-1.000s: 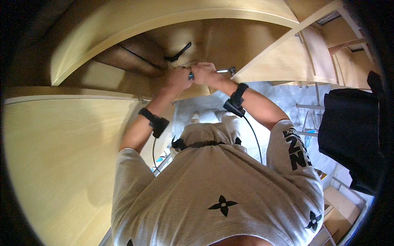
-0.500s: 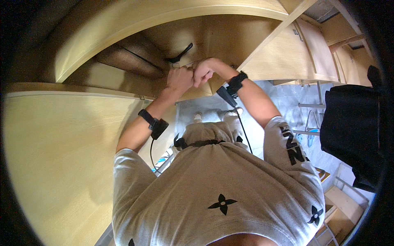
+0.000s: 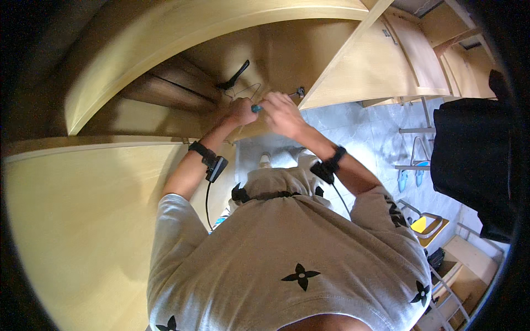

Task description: The person uses a screwdriver to tighten screws on a wooden cabinet door and then on a metal ladder frame.

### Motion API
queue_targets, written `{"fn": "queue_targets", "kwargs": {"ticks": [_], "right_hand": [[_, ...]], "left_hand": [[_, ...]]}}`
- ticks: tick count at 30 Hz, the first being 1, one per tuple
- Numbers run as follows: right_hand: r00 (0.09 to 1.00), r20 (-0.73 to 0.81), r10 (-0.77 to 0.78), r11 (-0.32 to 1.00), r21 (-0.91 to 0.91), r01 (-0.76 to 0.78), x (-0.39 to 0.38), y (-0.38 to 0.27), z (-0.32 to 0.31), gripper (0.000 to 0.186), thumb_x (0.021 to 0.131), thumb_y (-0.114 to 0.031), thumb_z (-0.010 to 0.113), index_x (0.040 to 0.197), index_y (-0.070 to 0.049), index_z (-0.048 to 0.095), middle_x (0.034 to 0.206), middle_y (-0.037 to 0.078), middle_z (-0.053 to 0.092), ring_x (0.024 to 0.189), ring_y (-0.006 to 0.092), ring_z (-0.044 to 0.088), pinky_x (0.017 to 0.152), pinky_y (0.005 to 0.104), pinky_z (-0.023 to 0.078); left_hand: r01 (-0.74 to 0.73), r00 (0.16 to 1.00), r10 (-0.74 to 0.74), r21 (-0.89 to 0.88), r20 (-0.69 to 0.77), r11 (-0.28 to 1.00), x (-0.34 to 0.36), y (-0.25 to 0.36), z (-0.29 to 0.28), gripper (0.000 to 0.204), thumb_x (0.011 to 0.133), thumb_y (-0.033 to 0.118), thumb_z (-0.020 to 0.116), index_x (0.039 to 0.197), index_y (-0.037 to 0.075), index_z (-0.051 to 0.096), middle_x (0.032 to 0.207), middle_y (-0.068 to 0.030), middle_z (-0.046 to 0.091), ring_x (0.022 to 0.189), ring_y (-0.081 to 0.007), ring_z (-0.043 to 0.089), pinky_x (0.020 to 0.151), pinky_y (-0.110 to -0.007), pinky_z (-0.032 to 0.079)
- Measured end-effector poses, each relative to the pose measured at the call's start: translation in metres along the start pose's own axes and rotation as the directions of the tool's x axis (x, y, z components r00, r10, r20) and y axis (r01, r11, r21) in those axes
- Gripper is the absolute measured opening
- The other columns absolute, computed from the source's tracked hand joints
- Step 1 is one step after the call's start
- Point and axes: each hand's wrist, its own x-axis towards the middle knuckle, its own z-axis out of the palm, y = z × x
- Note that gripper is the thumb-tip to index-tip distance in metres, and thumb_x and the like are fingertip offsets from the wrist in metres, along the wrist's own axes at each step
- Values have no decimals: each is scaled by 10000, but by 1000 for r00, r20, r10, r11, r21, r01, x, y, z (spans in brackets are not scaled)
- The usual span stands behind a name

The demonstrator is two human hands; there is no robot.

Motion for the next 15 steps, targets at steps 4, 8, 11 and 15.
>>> {"fn": "queue_targets", "kwargs": {"ticks": [4, 8, 11, 15], "right_hand": [[816, -53, 576, 815, 123, -567, -63, 6, -35, 400, 691, -176, 737, 994, 0, 545, 754, 125, 567, 601, 246, 563, 540, 364, 459], [569, -83, 818, 571, 232, -788, -42, 4, -46, 539, 698, -304, 780, 1030, 14, 500, 802, 147, 596, 647, 195, 593, 521, 304, 452], [610, -61, 790, 613, 118, -781, -44, 20, -47, 447, 702, -329, 761, 853, 23, 530, 707, 157, 588, 576, 260, 583, 515, 347, 454], [709, -74, 701, 710, -16, -704, -53, 33, -47, 437, 706, -380, 730, 710, 14, 541, 585, 165, 541, 534, 325, 558, 501, 379, 446]], "left_hand": [[83, 997, -83, 115, -4, 990, 7, 19, -32, 251, 627, 205, 608, 685, -39, 613, 707, -268, 597, 675, -398, 610, 625, -459, 478], [27, 999, -31, 181, 20, 983, 12, 18, -52, 236, 651, 208, 590, 676, -25, 618, 693, -274, 589, 665, -399, 605, 619, -452, 475], [10, 995, -29, 196, 91, 981, 11, 21, -61, 289, 670, 257, 612, 646, -31, 601, 623, -245, 583, 608, -379, 600, 617, -443, 475], [-7, 900, 65, -136, 431, 991, 11, 40, -79, 341, 700, 300, 653, 590, -10, 565, 509, -116, 546, 441, -215, 533, 450, -349, 423]]}}
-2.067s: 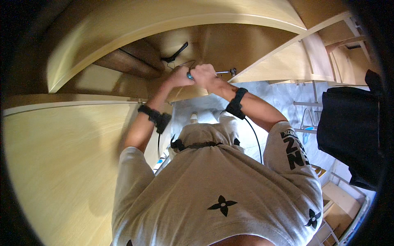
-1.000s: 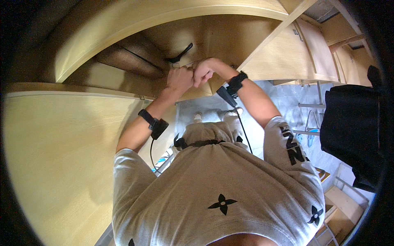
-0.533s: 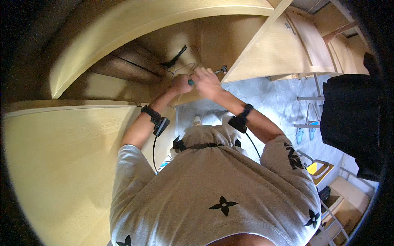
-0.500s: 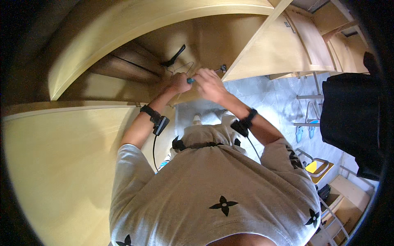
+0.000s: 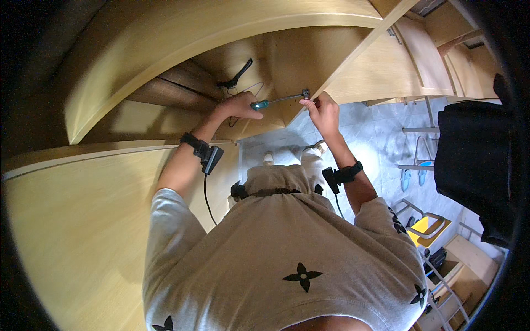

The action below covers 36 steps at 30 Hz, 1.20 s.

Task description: The person uses a screwdriver to tighten screws on a wooden cabinet door and then on a metal ladder frame.

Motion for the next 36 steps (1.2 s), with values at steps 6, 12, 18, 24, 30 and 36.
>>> {"fn": "queue_targets", "kwargs": {"ticks": [6, 12, 18, 24, 30, 36], "right_hand": [[990, 130, -62, 997, 61, 54, 14, 2, -12, 436, 711, -426, 700, 668, -5, 596, 548, 135, 561, 510, 309, 563, 500, 372, 448], [993, 107, -55, 998, -17, 57, 11, 0, -5, 451, 708, -451, 690, 637, -14, 600, 517, 138, 539, 484, 315, 551, 486, 376, 447], [995, 84, -58, 998, -27, 60, 10, 12, -4, 499, 737, -483, 662, 675, 8, 597, 501, 161, 522, 492, 340, 558, 490, 400, 459], [732, 664, 151, 845, -471, 254, 0, -62, -47, 465, 719, -450, 685, 807, 6, 658, 836, 228, 630, 838, 347, 619, 711, 426, 498], [628, 768, -129, 845, -246, 475, 61, -123, 37, 185, 646, -197, 690, 765, -56, 679, 858, 157, 661, 828, 290, 637, 693, 391, 506], [-361, 880, 310, 937, -347, -42, 105, -64, 110, 265, 667, -326, 691, 634, -72, 620, 578, 33, 594, 466, 92, 447, 429, 254, 359]], "left_hand": [[252, 904, -85, -361, 419, 898, -1, 14, -26, 328, 732, 270, 666, 533, 60, 511, 478, -24, 499, 364, -91, 430, 347, -248, 321], [300, 897, -199, -211, 396, 930, 6, 13, -21, 313, 720, 242, 647, 525, 33, 519, 482, -49, 507, 379, -144, 455, 378, -291, 371], [320, 896, -132, 409, -423, 855, -11, 57, 13, 211, 710, 219, 627, 743, 17, 674, 751, -207, 639, 702, -346, 639, 632, -432, 507], [370, 858, -130, 423, -497, 827, -19, 50, 30, 187, 734, 211, 606, 738, 39, 678, 725, -159, 648, 673, -321, 645, 615, -410, 513], [324, 856, -65, 436, -513, 839, -19, 44, 27, 206, 720, 234, 592, 728, 51, 688, 742, -156, 655, 678, -307, 650, 616, -404, 517], [369, 854, -120, 426, -506, 826, -16, 45, 25, 203, 695, 253, 592, 706, 80, 698, 748, -160, 659, 695, -282, 658, 616, -404, 516]]}}
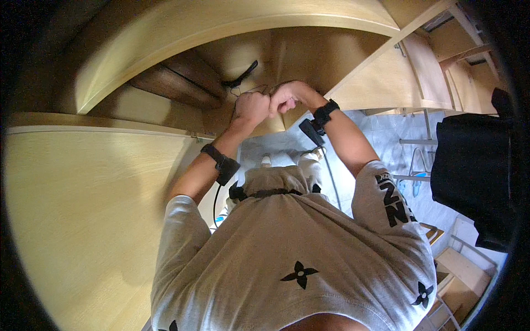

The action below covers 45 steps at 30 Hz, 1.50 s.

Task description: The person uses a screwdriver to tighten screws on a wooden cabinet door and then on a metal ladder frame.

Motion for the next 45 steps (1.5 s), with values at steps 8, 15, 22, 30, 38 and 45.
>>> {"fn": "queue_targets", "kwargs": {"ticks": [8, 15, 22, 30, 38, 45], "right_hand": [[241, -817, -524, 809, -566, -159, -6, 2, 68, 163, 691, -224, 590, 721, -90, 677, 734, 150, 657, 707, 305, 655, 596, 420, 508], [325, -773, -545, 756, -621, -208, 3, 6, 72, 139, 675, -197, 608, 745, -100, 680, 721, 131, 652, 674, 298, 652, 567, 404, 502], [997, -44, -66, 997, 31, 68, 28, 0, 11, 212, 761, -241, 600, 629, -126, 481, 604, -16, 510, 497, 88, 486, 445, 254, 388], [331, -757, -563, 800, -600, -12, -13, -10, 74, 183, 682, -237, 620, 742, -75, 681, 773, 171, 655, 747, 307, 657, 577, 373, 510], [150, -757, -636, 735, -653, -183, 20, 0, 69, 86, 728, -194, 620, 756, -128, 666, 627, 76, 629, 564, 200, 627, 487, 331, 475], [718, -403, -568, 752, -608, 254, 5, -18, 37, 134, 736, -201, 623, 789, -82, 656, 657, 57, 624, 585, 162, 616, 498, 317, 477]], "left_hand": [[-293, 922, 200, -259, -331, 921, 8, -18, 7, 278, 692, 227, 631, 803, -27, 622, 653, -206, 611, 516, -293, 609, 510, -390, 495], [-13, 911, 213, -495, 352, 869, 27, -40, 7, 334, 646, 223, 687, 844, -35, 612, 761, -218, 637, 680, -319, 639, 626, -414, 513], [15, 1000, -14, -58, 10, 998, -3, -2, -5, 305, 664, 293, 630, 799, 24, 676, 751, -216, 632, 679, -348, 634, 616, -455, 505], [300, 799, 271, -746, 537, 595, 7, -51, 14, 232, 663, 209, 681, 564, 34, 565, 579, -46, 589, 505, -129, 557, 464, -278, 435], [24, 998, -38, -283, -44, 959, -17, -18, 25, 254, 700, 293, 613, 711, 43, 658, 743, -180, 652, 669, -318, 640, 576, -399, 479], [-1, 969, 0, -2, -248, 1000, -16, -13, -7, 386, 673, 432, 693, 731, 53, 646, 665, -184, 614, 656, -338, 623, 555, -446, 474]]}}
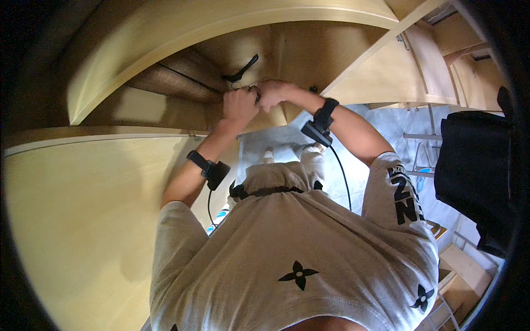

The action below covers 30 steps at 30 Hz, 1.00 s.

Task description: The person uses a screwdriver to tighten screws on a wooden cabinet door and then on a metal ladder frame.

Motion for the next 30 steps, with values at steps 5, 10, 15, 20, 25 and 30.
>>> {"fn": "queue_targets", "kwargs": {"ticks": [5, 10, 15, 20, 25, 30], "right_hand": [[925, -321, 205, 893, -325, -311, -28, -39, 19, 151, 719, -206, 618, 807, -115, 701, 819, 84, 681, 771, 243, 670, 610, 372, 525], [944, -314, 95, 879, -418, -228, -31, -26, 41, 149, 759, -159, 559, 784, -124, 702, 785, 68, 680, 741, 226, 672, 589, 353, 523], [873, -463, 155, 873, -351, -340, -17, -16, 29, 115, 734, -147, 579, 778, -109, 678, 807, 78, 671, 755, 238, 664, 594, 377, 514], [849, -490, 196, 972, -17, -234, -35, -32, 9, 233, 754, -229, 590, 814, -11, 649, 830, 204, 636, 809, 372, 623, 710, 460, 492], [764, -379, 523, 813, 492, -312, -100, -19, 86, 433, 905, -367, 485, 841, 48, 590, 751, 246, 605, 720, 426, 583, 663, 483, 431], [544, -142, 827, 181, 983, -18, -171, -22, 136, 416, 929, -372, 468, 897, 31, 568, 602, 55, 530, 476, 179, 490, 453, 312, 398]], "left_hand": [[121, 742, 268, -517, 614, 848, 18, -36, 23, 252, 687, 307, 676, 723, 60, 648, 762, -167, 648, 652, -291, 633, 533, -341, 467], [-127, 985, 173, -645, 8, 753, -18, -15, 94, 271, 717, 286, 632, 783, 23, 650, 830, -176, 654, 725, -308, 644, 622, -389, 492], [106, 946, -144, 141, 291, 984, 13, 10, 7, 232, 772, 298, 568, 805, 82, 644, 765, -143, 650, 676, -271, 651, 603, -384, 511], [-162, 986, 164, 110, -9, 981, 10, -18, 8, 274, 695, 191, 654, 940, 85, 595, 787, -86, 611, 685, -252, 621, 587, -370, 500], [-294, 945, 326, -511, -29, 808, 3, -26, 49, 488, 739, 175, 707, 1152, 5, 511, 1067, -126, 591, 854, -248, 625, 765, -328, 510], [472, 859, 214, -881, 466, 21, 45, 61, 32, 345, 875, 253, 590, 1074, -23, 537, 993, -119, 614, 830, -177, 623, 740, -269, 509]]}}
